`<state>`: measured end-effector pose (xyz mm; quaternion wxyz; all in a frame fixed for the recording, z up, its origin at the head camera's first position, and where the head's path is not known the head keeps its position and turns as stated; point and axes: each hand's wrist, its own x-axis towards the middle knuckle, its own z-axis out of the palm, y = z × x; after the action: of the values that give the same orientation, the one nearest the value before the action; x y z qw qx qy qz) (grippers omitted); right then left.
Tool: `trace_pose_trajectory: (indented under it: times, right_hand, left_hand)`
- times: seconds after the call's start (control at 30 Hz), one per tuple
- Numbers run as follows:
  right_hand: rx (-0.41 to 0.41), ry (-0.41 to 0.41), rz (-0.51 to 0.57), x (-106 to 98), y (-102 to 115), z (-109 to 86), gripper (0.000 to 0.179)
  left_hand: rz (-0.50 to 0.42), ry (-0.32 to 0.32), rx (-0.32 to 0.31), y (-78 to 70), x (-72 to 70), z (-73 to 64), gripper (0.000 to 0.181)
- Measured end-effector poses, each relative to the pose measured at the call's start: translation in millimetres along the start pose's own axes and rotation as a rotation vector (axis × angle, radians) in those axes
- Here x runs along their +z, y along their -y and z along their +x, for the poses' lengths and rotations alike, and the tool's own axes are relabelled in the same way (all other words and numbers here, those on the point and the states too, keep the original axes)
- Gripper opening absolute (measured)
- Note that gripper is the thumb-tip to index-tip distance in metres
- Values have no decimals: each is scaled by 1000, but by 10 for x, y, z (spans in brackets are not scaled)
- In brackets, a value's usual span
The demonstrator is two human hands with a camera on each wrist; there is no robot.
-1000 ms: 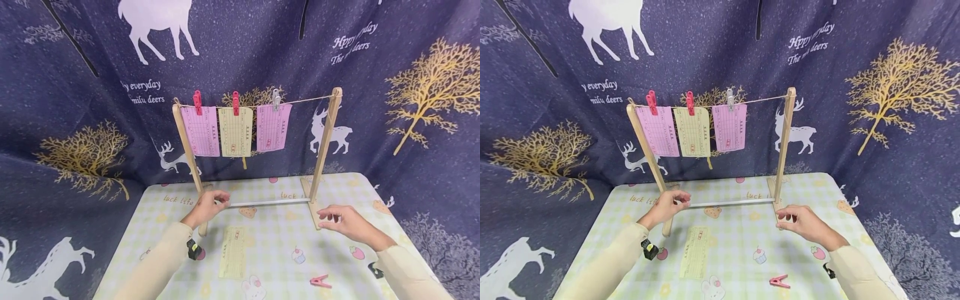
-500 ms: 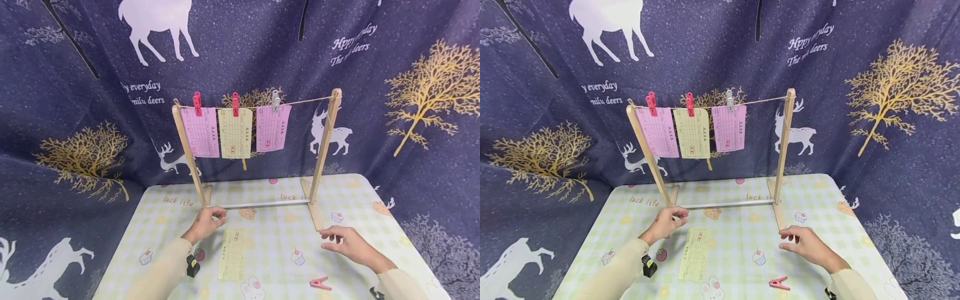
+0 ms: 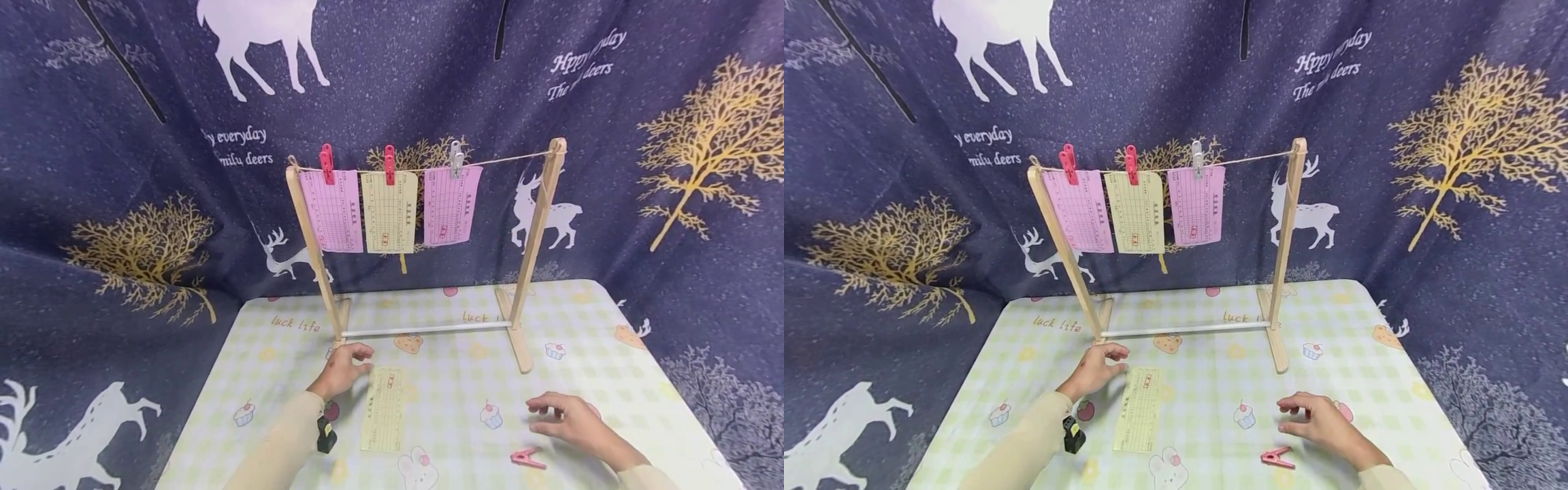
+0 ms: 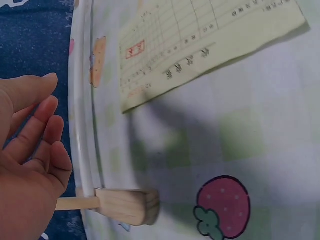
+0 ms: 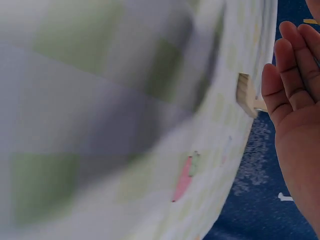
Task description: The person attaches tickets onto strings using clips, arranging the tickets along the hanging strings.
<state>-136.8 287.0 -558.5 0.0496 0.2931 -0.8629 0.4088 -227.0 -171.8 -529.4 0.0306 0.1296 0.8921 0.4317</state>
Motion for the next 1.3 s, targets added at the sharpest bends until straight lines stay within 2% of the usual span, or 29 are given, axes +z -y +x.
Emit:
trace_pose_trajectory:
  times: [0.23, 0.47, 0.6, 0.87, 1.17, 1.3]
  right_hand:
    - [30, 25, 30, 75, -22, -115, 29]
    - [135, 102, 40, 94, -3, -220, 32]
    - [146, 133, 65, 107, -12, -256, 32]
    - [174, 214, 118, 138, -61, -344, 36]
    - [95, 180, 142, 159, -71, -356, 32]
    - [109, 170, 140, 157, -64, -346, 30]
  left_hand:
    - [36, -13, -39, 76, 63, 29, 25]
    - [1, 4, -146, 159, 168, 114, 25]
    - [-2, 6, -197, 214, 219, 160, 28]
    - [66, 45, -181, 255, 277, 193, 35]
    - [157, 112, -153, 274, 321, 217, 27]
    - [148, 125, -183, 261, 328, 232, 25]
